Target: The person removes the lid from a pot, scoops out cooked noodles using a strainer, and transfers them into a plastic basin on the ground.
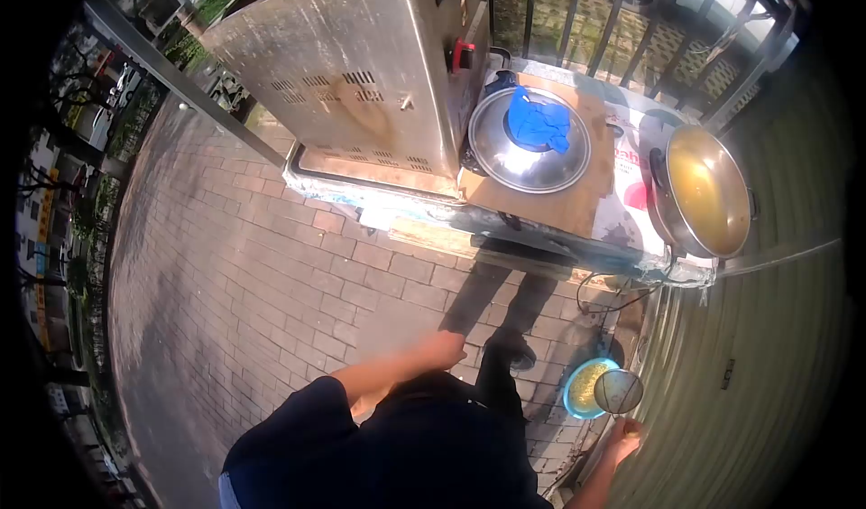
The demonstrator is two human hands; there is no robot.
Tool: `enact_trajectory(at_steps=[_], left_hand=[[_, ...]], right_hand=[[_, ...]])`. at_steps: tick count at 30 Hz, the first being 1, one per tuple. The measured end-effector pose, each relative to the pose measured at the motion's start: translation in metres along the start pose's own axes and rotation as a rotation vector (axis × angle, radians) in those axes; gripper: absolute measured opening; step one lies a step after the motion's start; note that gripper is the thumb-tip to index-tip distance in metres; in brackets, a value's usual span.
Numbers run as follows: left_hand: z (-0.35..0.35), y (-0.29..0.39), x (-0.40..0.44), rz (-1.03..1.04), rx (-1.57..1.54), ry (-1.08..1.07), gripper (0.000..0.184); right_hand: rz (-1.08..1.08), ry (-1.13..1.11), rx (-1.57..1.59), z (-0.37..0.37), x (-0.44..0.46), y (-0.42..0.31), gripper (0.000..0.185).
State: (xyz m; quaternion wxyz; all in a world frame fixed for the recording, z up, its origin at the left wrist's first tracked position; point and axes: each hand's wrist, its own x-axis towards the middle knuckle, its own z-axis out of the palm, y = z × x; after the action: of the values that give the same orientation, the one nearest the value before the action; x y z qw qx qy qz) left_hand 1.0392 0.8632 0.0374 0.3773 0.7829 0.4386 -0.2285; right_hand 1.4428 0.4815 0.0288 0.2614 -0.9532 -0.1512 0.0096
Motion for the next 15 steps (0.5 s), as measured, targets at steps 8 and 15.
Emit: enact_trajectory(at_steps=[8,15], left_hand=[[0.086,-0.273,-0.202,-0.531,-0.317,0.005,0.041],[0.215,-0.345,-0.405,-1.104,-0.724,0.222,0.036]], right_hand=[[-0.694,-0.680,-0.094,0.207,-0.116,-0.229,0.019],[-1.162,-1.024,0.482,0.284,-0.447,-0.729,0.024]])
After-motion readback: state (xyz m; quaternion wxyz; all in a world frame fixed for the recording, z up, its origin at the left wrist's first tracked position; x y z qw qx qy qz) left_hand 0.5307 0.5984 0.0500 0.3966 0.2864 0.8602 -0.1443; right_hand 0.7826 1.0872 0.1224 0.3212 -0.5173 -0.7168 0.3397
